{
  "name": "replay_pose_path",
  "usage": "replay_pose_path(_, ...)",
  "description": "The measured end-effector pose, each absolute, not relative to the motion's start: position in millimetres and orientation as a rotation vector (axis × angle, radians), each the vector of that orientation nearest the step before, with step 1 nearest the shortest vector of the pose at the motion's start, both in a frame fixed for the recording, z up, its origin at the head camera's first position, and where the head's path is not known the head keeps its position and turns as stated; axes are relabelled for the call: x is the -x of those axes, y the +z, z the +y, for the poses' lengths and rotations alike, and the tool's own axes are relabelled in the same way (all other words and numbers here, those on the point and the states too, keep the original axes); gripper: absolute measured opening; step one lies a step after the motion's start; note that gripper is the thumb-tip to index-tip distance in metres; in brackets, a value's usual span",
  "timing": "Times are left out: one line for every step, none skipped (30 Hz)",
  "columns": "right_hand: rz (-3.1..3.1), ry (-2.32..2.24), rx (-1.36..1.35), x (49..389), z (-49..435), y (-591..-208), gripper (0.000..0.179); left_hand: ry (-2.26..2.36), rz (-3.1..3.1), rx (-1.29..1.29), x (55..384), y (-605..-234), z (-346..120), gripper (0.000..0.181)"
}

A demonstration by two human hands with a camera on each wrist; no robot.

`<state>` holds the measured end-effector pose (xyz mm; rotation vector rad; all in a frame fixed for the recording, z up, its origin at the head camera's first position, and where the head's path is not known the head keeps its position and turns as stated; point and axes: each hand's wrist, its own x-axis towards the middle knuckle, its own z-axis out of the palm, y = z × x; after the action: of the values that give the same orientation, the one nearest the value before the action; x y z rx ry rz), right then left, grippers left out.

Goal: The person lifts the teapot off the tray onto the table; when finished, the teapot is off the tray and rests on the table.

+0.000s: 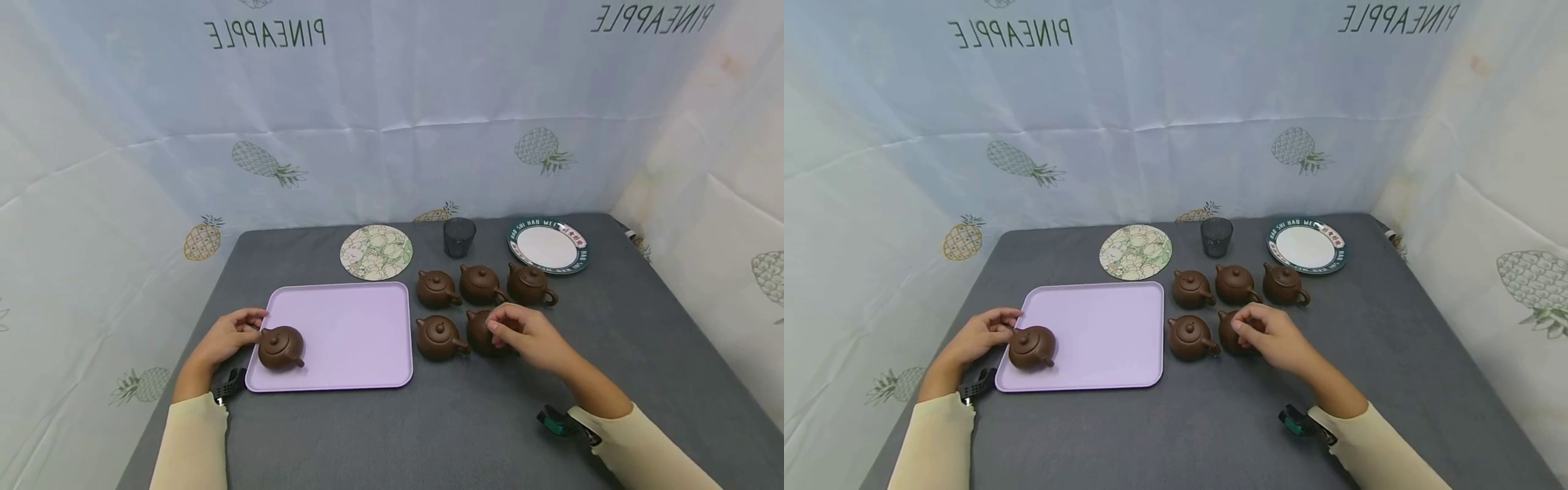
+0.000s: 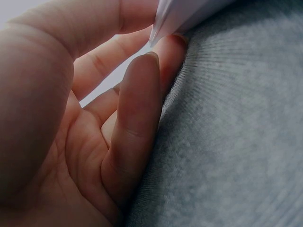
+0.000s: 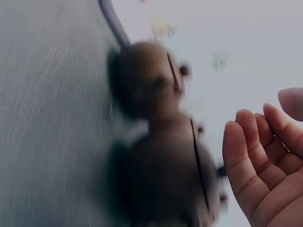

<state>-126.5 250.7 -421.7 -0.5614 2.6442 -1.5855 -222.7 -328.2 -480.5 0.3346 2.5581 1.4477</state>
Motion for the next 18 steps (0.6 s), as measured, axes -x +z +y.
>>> replay_pose_path(2.629,-1.585,0.596,128,242,-422,0.008,1.447,2.559,-0.334,222,-480,-329,0.048)
replay_pose_path(2.606,-1.591,0.638,130,232,-421,0.007,1.446,2.559,-0.337,222,-480,-329,0.048)
replay_pose_path(2.582,-1.589,0.678,131,223,-421,0.007,1.449,2.556,-0.339,221,-480,-329,0.048)
replay_pose_path(2.550,-1.590,0.702,131,213,-422,0.007,1.449,2.553,-0.342,221,-480,-329,0.048)
replay_pose_path(2.519,-1.585,0.726,131,204,-422,0.007,1.455,2.547,-0.343,221,-480,-328,0.049)
replay_pose_path(2.488,-1.578,0.749,132,194,-423,0.008,1.457,2.543,-0.344,220,-480,-328,0.049)
replay_pose_path(2.457,-1.569,0.777,132,185,-424,0.009,1.457,2.543,-0.342,219,-479,-327,0.049)
replay_pose_path(2.428,-1.559,0.799,133,176,-425,0.010,1.458,2.542,-0.341,219,-479,-327,0.048)
replay_pose_path(2.403,-1.542,0.820,134,167,-426,0.011,1.458,2.543,-0.340,218,-479,-327,0.048)
replay_pose_path(2.381,-1.525,0.843,134,158,-427,0.011,1.458,2.544,-0.339,218,-478,-327,0.048)
replay_pose_path(2.361,-1.510,0.872,135,148,-427,0.011,1.459,2.546,-0.340,218,-478,-326,0.048)
replay_pose_path(2.336,-1.498,0.898,136,139,-428,0.011,1.458,2.547,-0.341,218,-478,-326,0.048)
replay_pose_path(2.318,-1.484,0.920,138,129,-429,0.010,1.461,2.548,-0.343,218,-478,-326,0.048)
replay_pose_path(2.298,-1.472,0.939,139,120,-431,0.009,1.464,2.548,-0.344,218,-478,-326,0.048)
replay_pose_path(2.284,-1.457,0.955,140,110,-433,0.008,1.465,2.548,-0.346,218,-478,-326,0.048)
replay_pose_path(2.271,-1.447,0.961,141,101,-435,0.007,1.470,2.547,-0.346,218,-478,-327,0.048)
replay_pose_path(2.262,-1.440,0.967,143,91,-438,0.006,1.472,2.547,-0.347,219,-479,-327,0.048)
replay_pose_path(2.257,-1.431,0.967,144,81,-440,0.005,1.475,2.545,-0.349,219,-479,-327,0.048)
